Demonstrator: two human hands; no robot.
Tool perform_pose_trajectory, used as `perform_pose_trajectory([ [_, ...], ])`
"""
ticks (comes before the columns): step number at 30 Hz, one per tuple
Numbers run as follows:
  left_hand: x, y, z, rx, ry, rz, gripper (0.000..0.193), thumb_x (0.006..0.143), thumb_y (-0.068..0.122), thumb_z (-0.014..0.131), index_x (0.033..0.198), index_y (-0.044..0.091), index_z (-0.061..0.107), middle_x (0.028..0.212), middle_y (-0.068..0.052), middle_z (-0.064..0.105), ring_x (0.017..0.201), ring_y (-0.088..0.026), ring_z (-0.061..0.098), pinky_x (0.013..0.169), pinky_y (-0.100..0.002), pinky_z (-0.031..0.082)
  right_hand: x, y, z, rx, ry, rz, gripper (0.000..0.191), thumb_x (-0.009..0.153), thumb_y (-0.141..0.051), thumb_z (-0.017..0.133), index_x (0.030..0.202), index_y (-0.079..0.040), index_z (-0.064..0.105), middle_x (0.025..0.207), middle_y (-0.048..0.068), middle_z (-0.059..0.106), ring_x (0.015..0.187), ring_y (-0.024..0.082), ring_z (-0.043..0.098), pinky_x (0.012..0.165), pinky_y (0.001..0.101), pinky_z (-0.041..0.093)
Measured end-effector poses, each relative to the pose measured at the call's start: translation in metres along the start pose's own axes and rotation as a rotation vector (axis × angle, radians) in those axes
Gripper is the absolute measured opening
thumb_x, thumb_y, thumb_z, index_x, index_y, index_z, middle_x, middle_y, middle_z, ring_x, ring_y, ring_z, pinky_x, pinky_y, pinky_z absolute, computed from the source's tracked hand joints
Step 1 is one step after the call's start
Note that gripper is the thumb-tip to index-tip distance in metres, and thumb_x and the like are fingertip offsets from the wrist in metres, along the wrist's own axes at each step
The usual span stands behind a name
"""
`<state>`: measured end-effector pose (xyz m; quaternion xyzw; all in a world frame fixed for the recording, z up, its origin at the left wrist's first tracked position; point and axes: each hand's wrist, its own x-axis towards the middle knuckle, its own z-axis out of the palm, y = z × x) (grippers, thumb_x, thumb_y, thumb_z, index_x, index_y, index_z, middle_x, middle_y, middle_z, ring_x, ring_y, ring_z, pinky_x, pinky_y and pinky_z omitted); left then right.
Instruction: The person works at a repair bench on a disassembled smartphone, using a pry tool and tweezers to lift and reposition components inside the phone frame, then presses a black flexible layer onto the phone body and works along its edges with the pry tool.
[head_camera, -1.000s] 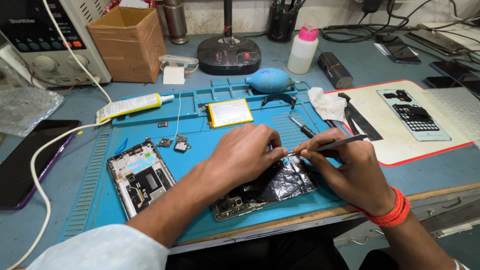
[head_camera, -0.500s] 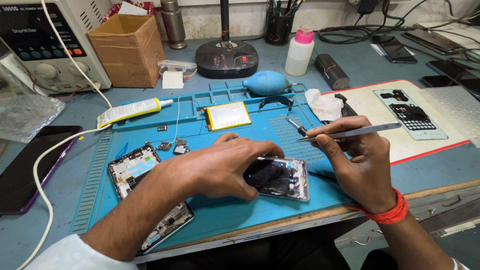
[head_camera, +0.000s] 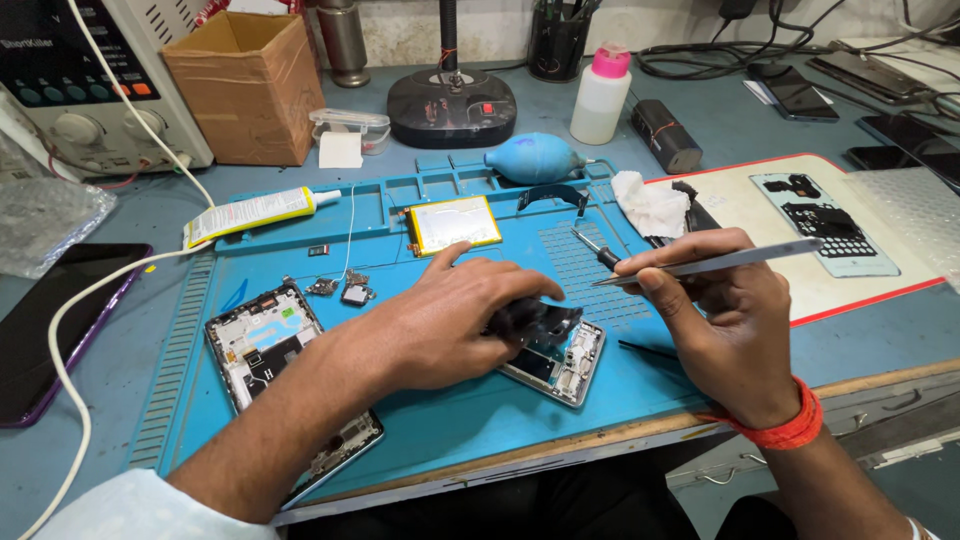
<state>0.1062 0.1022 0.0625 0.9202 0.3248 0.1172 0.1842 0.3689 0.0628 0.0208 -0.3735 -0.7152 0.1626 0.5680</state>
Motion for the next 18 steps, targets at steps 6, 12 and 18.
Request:
perform_pose_trajectory([
  [6,0.004,-0.004,0.006,-0.143,0.236,0.097,0.037,0.088,0.012,0.066,0.125,0.008,0.062,0.093,-0.01,0.076,0.093,-0.029,0.073,0.083,-0.044,0.055,-0.006,-0.002,-0.005,0.101,-0.078,-0.003,0.017,0.101,0.0,0.063,0.113,0.001,0.052,0.105,0.017,0.076,0.1,0.022,0.077,0.09,0.0332,0.066],
  [12,0.004,-0.005,0.006,-0.143,0.271,0.007,0.025,0.094,0.012,0.065,0.118,0.006,0.069,0.085,-0.016,0.074,0.088,-0.035,0.072,0.076,-0.046,0.053,-0.023,-0.013,-0.001,0.073,-0.179,0.048,0.017,0.094,0.001,0.067,0.108,0.0,0.056,0.102,0.018,0.077,0.102,0.022,0.079,0.089,0.0335,0.067],
  [18,0.006,-0.004,0.009,-0.204,0.291,0.065,0.027,0.086,0.006,0.066,0.112,0.004,0.068,0.09,-0.013,0.077,0.088,-0.03,0.075,0.077,-0.041,0.057,-0.024,-0.014,0.004,0.036,-0.069,0.17,0.016,0.095,0.0,0.066,0.108,0.0,0.056,0.1,0.016,0.079,0.095,0.018,0.078,0.083,0.0298,0.066],
])
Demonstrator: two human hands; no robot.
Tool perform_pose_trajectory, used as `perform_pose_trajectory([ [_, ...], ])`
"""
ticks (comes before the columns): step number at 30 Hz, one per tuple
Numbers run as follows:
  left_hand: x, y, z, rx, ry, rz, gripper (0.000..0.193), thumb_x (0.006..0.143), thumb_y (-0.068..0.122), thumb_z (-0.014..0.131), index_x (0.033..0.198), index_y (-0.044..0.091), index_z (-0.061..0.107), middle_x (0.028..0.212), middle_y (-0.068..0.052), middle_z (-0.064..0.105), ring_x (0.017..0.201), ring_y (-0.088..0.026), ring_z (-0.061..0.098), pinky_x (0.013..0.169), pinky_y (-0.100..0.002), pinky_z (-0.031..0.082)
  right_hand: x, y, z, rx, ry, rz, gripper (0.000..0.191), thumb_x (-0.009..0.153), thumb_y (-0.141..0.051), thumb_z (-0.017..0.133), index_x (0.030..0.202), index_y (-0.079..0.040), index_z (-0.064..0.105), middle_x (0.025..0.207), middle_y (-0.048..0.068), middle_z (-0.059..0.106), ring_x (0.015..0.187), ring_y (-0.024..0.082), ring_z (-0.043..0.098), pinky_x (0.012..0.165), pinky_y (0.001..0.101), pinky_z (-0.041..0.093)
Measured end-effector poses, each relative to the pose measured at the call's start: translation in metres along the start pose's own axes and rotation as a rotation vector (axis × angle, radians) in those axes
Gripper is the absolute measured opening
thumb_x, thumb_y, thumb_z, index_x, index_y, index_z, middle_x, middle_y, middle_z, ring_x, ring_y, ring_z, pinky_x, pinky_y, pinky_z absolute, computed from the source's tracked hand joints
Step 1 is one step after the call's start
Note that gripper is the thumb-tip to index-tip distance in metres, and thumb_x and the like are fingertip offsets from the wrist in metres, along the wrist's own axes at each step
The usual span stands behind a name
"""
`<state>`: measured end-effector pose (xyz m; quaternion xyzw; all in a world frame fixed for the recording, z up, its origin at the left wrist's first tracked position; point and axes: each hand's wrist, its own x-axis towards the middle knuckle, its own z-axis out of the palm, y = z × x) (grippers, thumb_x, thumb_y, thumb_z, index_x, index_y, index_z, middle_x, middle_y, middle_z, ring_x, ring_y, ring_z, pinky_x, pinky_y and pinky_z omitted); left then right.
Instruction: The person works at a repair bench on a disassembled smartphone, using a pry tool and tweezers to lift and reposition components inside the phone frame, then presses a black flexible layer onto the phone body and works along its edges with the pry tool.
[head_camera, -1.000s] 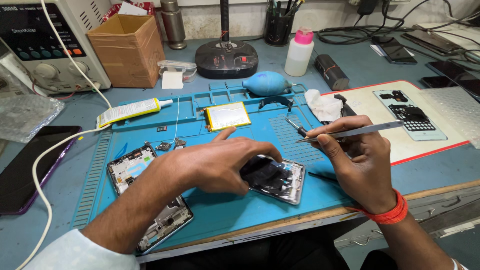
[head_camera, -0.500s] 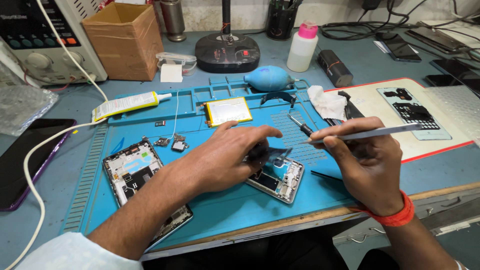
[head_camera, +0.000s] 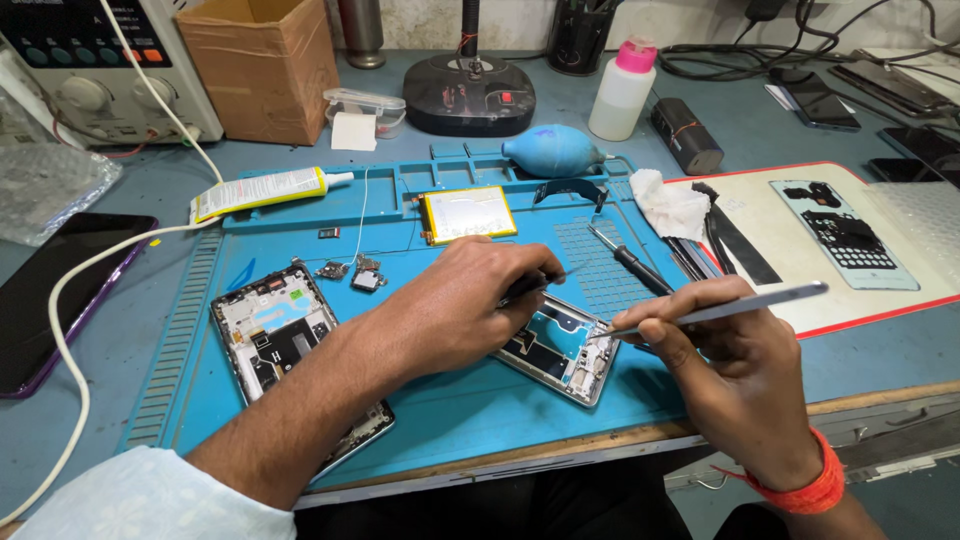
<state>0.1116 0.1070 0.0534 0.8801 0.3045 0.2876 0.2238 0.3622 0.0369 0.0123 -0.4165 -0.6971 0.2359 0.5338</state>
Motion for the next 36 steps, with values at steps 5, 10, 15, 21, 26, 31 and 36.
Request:
perform_pose_trajectory([
  [5,0.0003,0.0031,-0.0007,0.014,0.005,0.011,0.019,0.085,0.01,0.07,0.104,0.004,0.069,0.09,-0.014,0.076,0.088,-0.032,0.074,0.075,-0.042,0.056,0.0033,-0.002,-0.0001,-0.036,-0.03,0.029,0.016,0.095,-0.003,0.067,0.107,0.0,0.057,0.097,0.014,0.08,0.091,0.017,0.079,0.076,0.0268,0.065],
  [10,-0.0002,0.0077,-0.0027,0.023,-0.032,-0.09,0.019,0.086,0.014,0.071,0.102,0.005,0.068,0.087,-0.016,0.075,0.085,-0.034,0.074,0.073,-0.045,0.054,0.0042,-0.0034,0.0005,-0.054,-0.054,0.004,0.014,0.095,-0.004,0.066,0.106,-0.001,0.058,0.097,0.013,0.08,0.091,0.016,0.08,0.075,0.0249,0.065],
  [15,0.0002,0.0075,-0.0024,0.01,-0.009,-0.054,0.02,0.084,0.013,0.071,0.102,0.003,0.068,0.089,-0.017,0.075,0.087,-0.034,0.074,0.074,-0.044,0.055,0.0046,-0.0033,-0.0003,-0.141,-0.045,0.06,0.015,0.093,-0.004,0.068,0.104,-0.001,0.059,0.093,0.013,0.082,0.086,0.016,0.08,0.067,0.0254,0.063],
  [21,-0.0005,0.0068,-0.0019,0.013,-0.019,-0.08,0.021,0.085,0.014,0.071,0.103,0.004,0.069,0.089,-0.017,0.075,0.086,-0.034,0.074,0.074,-0.044,0.055,0.0028,-0.0007,-0.0001,0.008,-0.062,-0.041,0.015,0.098,-0.005,0.066,0.107,0.0,0.056,0.099,0.014,0.079,0.093,0.016,0.079,0.077,0.0251,0.065],
  [26,-0.0002,0.007,-0.0019,0.023,-0.01,-0.062,0.022,0.083,0.013,0.072,0.103,0.004,0.07,0.09,-0.018,0.075,0.087,-0.035,0.074,0.075,-0.044,0.056,0.0022,-0.0008,-0.0002,-0.044,-0.052,-0.004,0.015,0.096,-0.005,0.066,0.107,-0.001,0.056,0.098,0.013,0.08,0.092,0.015,0.079,0.072,0.0245,0.064],
  [31,0.0001,0.0067,-0.0012,0.019,-0.005,-0.056,0.022,0.084,0.015,0.072,0.102,0.003,0.07,0.09,-0.018,0.075,0.086,-0.035,0.074,0.074,-0.044,0.057,0.0044,-0.0027,-0.0004,-0.094,-0.056,0.031,0.015,0.095,-0.006,0.067,0.105,-0.002,0.057,0.095,0.012,0.081,0.086,0.014,0.079,0.064,0.0234,0.064],
  [36,0.0003,0.0064,0.0003,0.02,-0.011,-0.081,0.022,0.085,0.017,0.073,0.102,0.003,0.07,0.089,-0.018,0.075,0.085,-0.034,0.074,0.074,-0.044,0.057,0.004,-0.0035,-0.0001,-0.109,-0.047,-0.012,0.016,0.095,-0.006,0.067,0.106,-0.002,0.056,0.096,0.013,0.081,0.089,0.015,0.08,0.068,0.0237,0.064],
])
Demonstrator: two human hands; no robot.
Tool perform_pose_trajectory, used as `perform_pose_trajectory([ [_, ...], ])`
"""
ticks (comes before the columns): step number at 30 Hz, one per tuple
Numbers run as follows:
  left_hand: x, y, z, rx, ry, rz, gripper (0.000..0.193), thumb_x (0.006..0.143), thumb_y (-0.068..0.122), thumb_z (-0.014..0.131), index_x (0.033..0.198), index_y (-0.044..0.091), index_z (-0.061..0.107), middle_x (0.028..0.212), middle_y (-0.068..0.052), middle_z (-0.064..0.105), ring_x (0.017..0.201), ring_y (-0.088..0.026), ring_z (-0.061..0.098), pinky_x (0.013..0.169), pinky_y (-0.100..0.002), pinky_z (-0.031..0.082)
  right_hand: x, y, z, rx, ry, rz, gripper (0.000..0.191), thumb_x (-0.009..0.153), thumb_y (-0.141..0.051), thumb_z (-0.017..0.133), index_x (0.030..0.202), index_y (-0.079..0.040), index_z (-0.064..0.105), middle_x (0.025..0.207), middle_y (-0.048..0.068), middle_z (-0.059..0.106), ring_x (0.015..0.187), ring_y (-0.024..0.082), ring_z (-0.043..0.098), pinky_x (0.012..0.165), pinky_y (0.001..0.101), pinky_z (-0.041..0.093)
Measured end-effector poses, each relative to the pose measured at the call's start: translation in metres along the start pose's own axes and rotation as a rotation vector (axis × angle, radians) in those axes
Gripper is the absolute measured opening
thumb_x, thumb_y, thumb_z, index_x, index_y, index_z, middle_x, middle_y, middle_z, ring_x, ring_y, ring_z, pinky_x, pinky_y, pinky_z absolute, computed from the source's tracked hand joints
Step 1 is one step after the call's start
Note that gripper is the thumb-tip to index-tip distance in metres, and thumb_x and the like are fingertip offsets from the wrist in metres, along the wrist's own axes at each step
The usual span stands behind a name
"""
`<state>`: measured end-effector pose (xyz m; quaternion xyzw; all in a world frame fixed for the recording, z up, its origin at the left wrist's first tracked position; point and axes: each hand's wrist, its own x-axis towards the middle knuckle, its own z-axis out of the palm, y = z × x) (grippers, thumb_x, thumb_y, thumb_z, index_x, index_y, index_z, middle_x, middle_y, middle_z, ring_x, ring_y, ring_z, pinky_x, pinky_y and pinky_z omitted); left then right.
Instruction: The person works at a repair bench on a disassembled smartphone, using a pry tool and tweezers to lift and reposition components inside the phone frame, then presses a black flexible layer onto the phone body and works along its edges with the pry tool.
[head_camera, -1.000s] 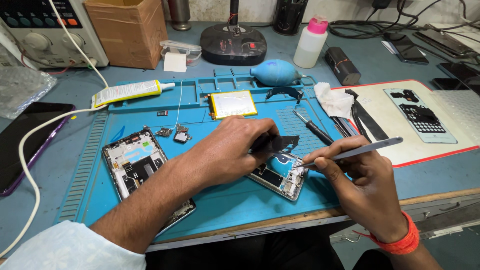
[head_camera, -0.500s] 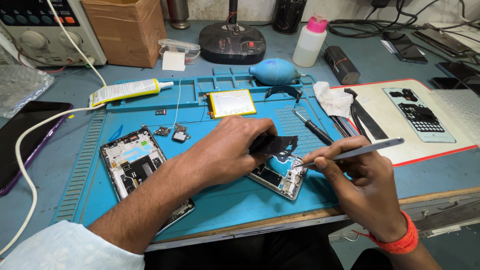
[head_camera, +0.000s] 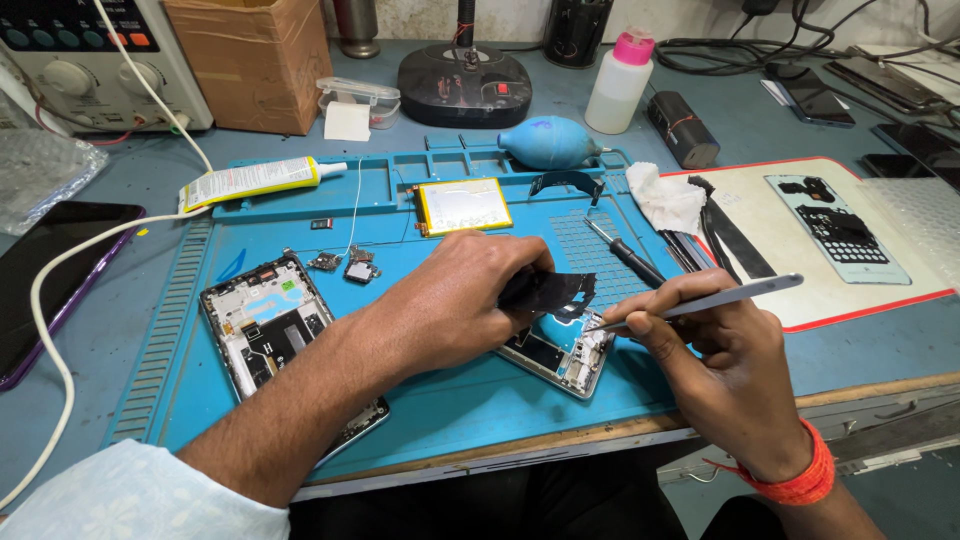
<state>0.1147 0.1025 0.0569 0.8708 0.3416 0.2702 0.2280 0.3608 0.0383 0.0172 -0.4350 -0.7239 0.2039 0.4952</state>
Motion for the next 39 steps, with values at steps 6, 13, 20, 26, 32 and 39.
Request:
perform_pose_trajectory([
  [6,-0.001,-0.001,-0.001,-0.002,0.004,0.018,0.022,0.084,0.017,0.073,0.102,0.003,0.07,0.088,-0.017,0.075,0.084,-0.035,0.074,0.073,-0.044,0.056,0.001,0.001,0.002,0.055,-0.01,0.015,0.014,0.096,-0.005,0.066,0.105,-0.001,0.057,0.097,0.014,0.08,0.092,0.017,0.08,0.075,0.0259,0.066],
  [13,-0.001,0.0,0.0,-0.001,0.012,0.022,0.022,0.086,0.02,0.073,0.1,0.003,0.07,0.086,-0.017,0.075,0.082,-0.035,0.073,0.071,-0.044,0.056,0.0,0.001,0.001,0.054,0.001,0.013,0.015,0.096,-0.005,0.066,0.106,-0.001,0.057,0.097,0.014,0.08,0.092,0.017,0.08,0.075,0.0263,0.066],
  [20,0.002,0.003,0.005,0.098,0.01,-0.037,0.036,0.083,0.038,0.075,0.097,0.005,0.07,0.087,-0.013,0.075,0.088,-0.03,0.072,0.088,-0.045,0.047,-0.001,0.001,0.001,0.003,-0.003,0.027,0.015,0.095,-0.005,0.067,0.104,-0.001,0.056,0.095,0.012,0.081,0.087,0.014,0.08,0.067,0.0236,0.063],
  [26,0.003,0.003,0.017,0.195,0.031,-0.056,0.048,0.074,0.046,0.079,0.098,0.007,0.068,0.096,-0.012,0.07,0.102,-0.031,0.065,0.103,-0.049,0.035,-0.001,0.002,0.002,0.044,0.001,-0.01,0.014,0.096,-0.005,0.067,0.105,-0.001,0.057,0.097,0.013,0.08,0.088,0.014,0.078,0.071,0.0236,0.064],
  [32,0.003,0.0,0.024,0.231,0.04,-0.037,0.053,0.073,0.05,0.081,0.1,0.007,0.068,0.097,-0.013,0.066,0.104,-0.032,0.062,0.102,-0.052,0.031,-0.001,0.001,0.002,0.024,-0.001,0.003,0.012,0.096,-0.005,0.066,0.104,-0.001,0.058,0.097,0.012,0.08,0.089,0.014,0.079,0.071,0.0245,0.065],
  [39,0.003,-0.002,0.024,0.238,0.038,-0.03,0.055,0.072,0.051,0.081,0.101,0.006,0.068,0.099,-0.013,0.066,0.103,-0.031,0.062,0.101,-0.05,0.031,0.0,0.0,0.001,0.007,-0.002,0.026,0.012,0.096,-0.006,0.067,0.103,-0.001,0.058,0.096,0.013,0.081,0.089,0.016,0.08,0.07,0.0244,0.065],
])
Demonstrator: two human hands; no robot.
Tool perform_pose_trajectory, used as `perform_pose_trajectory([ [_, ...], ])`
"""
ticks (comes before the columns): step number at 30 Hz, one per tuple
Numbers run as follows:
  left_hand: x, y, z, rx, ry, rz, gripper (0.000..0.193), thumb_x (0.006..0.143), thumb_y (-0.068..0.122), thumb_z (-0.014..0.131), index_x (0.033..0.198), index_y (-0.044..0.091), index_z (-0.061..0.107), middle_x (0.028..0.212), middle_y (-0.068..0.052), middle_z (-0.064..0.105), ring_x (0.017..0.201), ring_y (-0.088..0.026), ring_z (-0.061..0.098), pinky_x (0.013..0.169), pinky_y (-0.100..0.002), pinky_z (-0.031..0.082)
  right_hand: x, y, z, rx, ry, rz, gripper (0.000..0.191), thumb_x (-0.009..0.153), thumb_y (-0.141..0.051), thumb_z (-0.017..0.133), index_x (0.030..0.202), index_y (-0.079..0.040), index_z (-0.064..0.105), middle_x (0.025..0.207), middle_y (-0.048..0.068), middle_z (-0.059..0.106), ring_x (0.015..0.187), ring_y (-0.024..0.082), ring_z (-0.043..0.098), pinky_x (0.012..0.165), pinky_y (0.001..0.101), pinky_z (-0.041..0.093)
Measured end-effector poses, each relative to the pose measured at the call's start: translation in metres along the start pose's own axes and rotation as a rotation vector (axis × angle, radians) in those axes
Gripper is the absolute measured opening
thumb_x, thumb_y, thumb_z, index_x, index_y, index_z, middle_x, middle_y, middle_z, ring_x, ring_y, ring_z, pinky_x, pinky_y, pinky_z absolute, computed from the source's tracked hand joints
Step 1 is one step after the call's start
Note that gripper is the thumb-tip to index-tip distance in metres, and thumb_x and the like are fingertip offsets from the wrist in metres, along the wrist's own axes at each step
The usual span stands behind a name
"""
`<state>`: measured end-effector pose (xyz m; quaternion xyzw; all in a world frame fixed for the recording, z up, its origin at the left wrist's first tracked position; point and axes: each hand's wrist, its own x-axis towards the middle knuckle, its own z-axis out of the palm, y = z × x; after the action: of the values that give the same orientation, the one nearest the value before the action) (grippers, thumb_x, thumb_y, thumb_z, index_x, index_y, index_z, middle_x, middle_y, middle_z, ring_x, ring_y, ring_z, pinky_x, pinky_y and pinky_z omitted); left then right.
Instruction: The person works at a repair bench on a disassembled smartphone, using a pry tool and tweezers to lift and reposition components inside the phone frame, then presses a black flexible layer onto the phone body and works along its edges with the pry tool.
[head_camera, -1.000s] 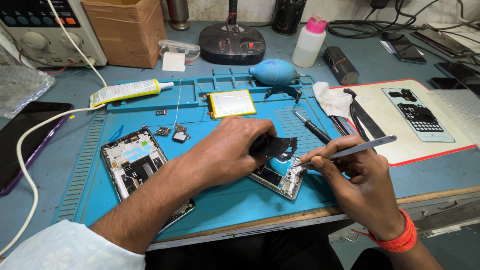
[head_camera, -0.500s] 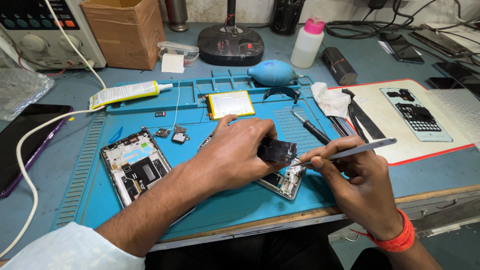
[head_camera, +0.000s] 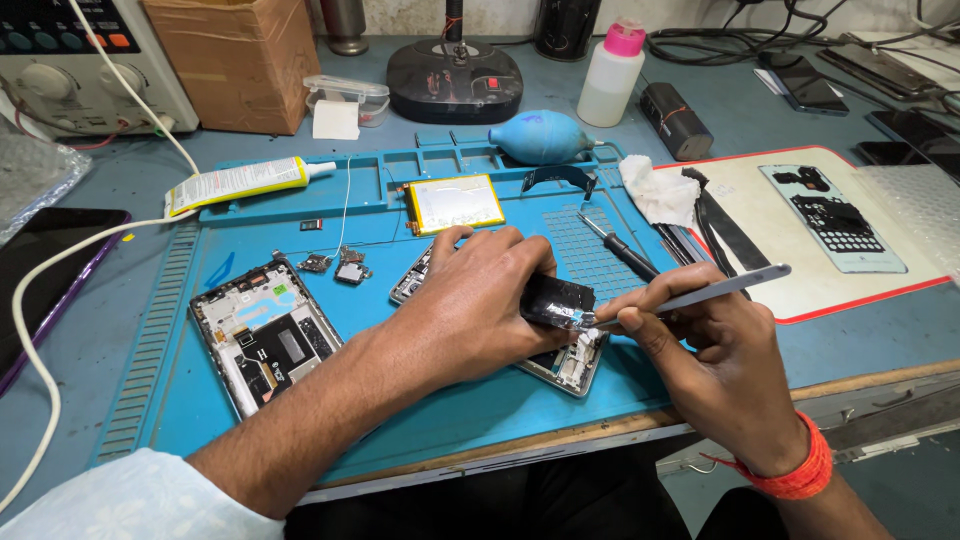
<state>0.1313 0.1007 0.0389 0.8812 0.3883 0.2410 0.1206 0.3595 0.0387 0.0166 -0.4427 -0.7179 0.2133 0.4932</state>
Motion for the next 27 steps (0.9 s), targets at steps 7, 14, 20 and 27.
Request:
perform_pose_trajectory([
  [7,-0.0011,-0.0013,0.0007,0.005,0.019,0.022,0.055,0.071,0.049,0.082,0.103,0.006,0.068,0.099,-0.014,0.065,0.102,-0.031,0.062,0.1,-0.049,0.032,0.0003,-0.0015,0.001,-0.005,0.001,-0.001,0.014,0.096,-0.007,0.067,0.105,-0.002,0.057,0.096,0.012,0.081,0.087,0.015,0.079,0.067,0.0243,0.064],
  [14,-0.0018,-0.002,0.0009,0.011,0.015,0.016,0.054,0.071,0.049,0.082,0.102,0.007,0.068,0.098,-0.013,0.065,0.102,-0.032,0.062,0.1,-0.049,0.033,0.0012,-0.0022,0.0008,-0.01,-0.004,-0.036,0.015,0.097,-0.008,0.067,0.106,-0.002,0.057,0.097,0.011,0.08,0.087,0.012,0.078,0.067,0.0231,0.065],
  [20,-0.0024,-0.0017,0.001,0.006,0.017,0.011,0.053,0.073,0.05,0.081,0.102,0.007,0.069,0.099,-0.013,0.065,0.102,-0.031,0.062,0.1,-0.049,0.033,0.0025,-0.0034,0.0015,-0.064,0.018,0.026,0.015,0.096,-0.01,0.069,0.102,-0.002,0.058,0.092,0.01,0.082,0.079,0.013,0.077,0.059,0.0239,0.06],
  [27,-0.0026,-0.0015,0.0008,0.004,0.022,0.008,0.053,0.074,0.051,0.081,0.102,0.008,0.069,0.1,-0.013,0.065,0.103,-0.032,0.061,0.101,-0.049,0.033,0.0037,-0.0045,0.0035,-0.098,-0.002,-0.048,0.011,0.098,-0.009,0.067,0.102,-0.001,0.061,0.094,0.01,0.079,0.088,0.014,0.081,0.071,0.0258,0.066],
])
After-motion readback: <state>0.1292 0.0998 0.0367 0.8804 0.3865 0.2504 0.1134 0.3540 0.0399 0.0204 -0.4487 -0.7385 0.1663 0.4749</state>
